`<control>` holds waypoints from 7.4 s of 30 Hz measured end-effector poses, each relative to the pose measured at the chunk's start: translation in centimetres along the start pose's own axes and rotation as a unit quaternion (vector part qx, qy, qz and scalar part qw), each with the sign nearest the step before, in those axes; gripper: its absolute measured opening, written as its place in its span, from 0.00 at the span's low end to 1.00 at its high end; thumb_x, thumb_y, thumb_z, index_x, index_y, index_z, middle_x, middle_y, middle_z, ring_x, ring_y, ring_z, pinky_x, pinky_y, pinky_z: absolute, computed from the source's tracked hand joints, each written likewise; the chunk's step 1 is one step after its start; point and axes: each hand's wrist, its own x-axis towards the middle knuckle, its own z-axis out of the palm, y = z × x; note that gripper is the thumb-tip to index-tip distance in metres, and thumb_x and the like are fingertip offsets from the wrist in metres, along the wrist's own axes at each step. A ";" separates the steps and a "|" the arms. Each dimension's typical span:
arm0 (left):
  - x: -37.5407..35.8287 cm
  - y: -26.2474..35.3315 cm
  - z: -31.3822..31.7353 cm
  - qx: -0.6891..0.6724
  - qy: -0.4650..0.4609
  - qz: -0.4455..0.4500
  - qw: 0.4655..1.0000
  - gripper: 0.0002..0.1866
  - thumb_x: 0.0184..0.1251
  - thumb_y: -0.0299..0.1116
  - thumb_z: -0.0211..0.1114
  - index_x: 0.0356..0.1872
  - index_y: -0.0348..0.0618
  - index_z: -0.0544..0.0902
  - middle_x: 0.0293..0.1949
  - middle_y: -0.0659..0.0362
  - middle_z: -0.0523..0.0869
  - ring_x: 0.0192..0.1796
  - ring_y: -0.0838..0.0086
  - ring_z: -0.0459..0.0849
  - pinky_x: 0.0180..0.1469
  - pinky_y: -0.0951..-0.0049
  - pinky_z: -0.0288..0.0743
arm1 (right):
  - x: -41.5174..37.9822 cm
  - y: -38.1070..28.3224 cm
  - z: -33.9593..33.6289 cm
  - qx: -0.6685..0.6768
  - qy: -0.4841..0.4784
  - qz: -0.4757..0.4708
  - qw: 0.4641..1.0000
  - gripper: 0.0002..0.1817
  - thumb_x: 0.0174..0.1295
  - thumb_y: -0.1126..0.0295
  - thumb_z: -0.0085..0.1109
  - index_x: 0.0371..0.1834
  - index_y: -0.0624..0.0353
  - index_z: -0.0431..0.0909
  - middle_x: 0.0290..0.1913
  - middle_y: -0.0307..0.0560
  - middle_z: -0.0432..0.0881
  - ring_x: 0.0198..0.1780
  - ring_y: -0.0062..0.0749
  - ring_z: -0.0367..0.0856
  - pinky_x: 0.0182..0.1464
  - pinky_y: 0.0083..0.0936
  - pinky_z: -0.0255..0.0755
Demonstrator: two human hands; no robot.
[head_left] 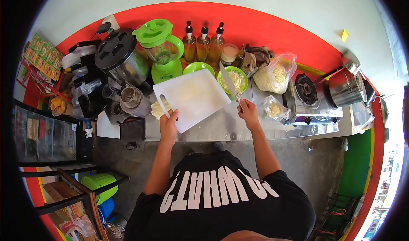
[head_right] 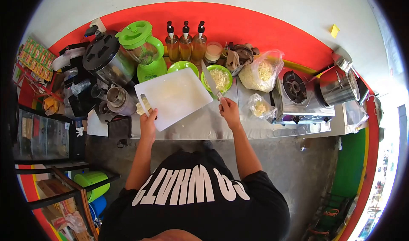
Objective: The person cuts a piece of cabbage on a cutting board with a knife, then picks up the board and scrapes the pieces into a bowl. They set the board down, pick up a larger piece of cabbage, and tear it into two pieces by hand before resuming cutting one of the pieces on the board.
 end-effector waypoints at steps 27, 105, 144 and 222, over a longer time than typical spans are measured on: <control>2.3 -5.6 10.5 -0.179 0.063 -0.049 0.981 0.10 0.75 0.32 0.66 0.51 0.38 0.81 0.46 0.63 0.84 0.51 0.76 0.81 0.58 0.71 0.77 | 4.9 0.2 -5.3 0.162 -0.224 0.139 0.951 0.21 0.78 0.52 0.56 0.41 0.62 0.81 0.22 0.35 0.73 0.18 0.15 0.59 0.21 0.18 0.52; -5.9 -8.3 -6.0 0.027 -0.102 -0.170 0.980 0.12 0.79 0.36 0.61 0.44 0.36 0.85 0.33 0.68 0.83 0.34 0.86 0.75 0.39 0.79 0.69 | -6.3 6.7 -2.6 0.010 -0.068 0.086 0.994 0.18 0.77 0.59 0.58 0.52 0.65 0.84 0.46 0.42 0.88 0.43 0.21 0.83 0.48 0.23 0.77; 7.1 -4.2 -8.5 0.656 -0.008 0.205 0.726 0.54 0.44 0.41 0.84 0.77 0.55 0.64 0.72 0.42 0.61 0.75 0.42 0.60 0.74 0.41 0.56 | -8.9 5.4 5.2 -0.394 0.092 -0.162 0.900 0.29 0.61 0.71 0.66 0.68 0.58 0.72 0.62 0.60 0.77 0.63 0.59 0.72 0.67 0.48 0.66; -2.5 7.7 6.9 0.240 -0.267 0.349 0.866 0.20 0.58 0.26 0.78 0.54 0.48 0.89 0.52 0.57 0.83 0.57 0.66 0.81 0.62 0.66 0.74 | -10.7 -10.7 11.9 0.422 -0.098 -0.009 0.901 0.26 0.77 0.58 0.42 0.73 0.56 0.65 0.65 0.46 0.77 0.62 0.33 0.79 0.61 0.36 0.74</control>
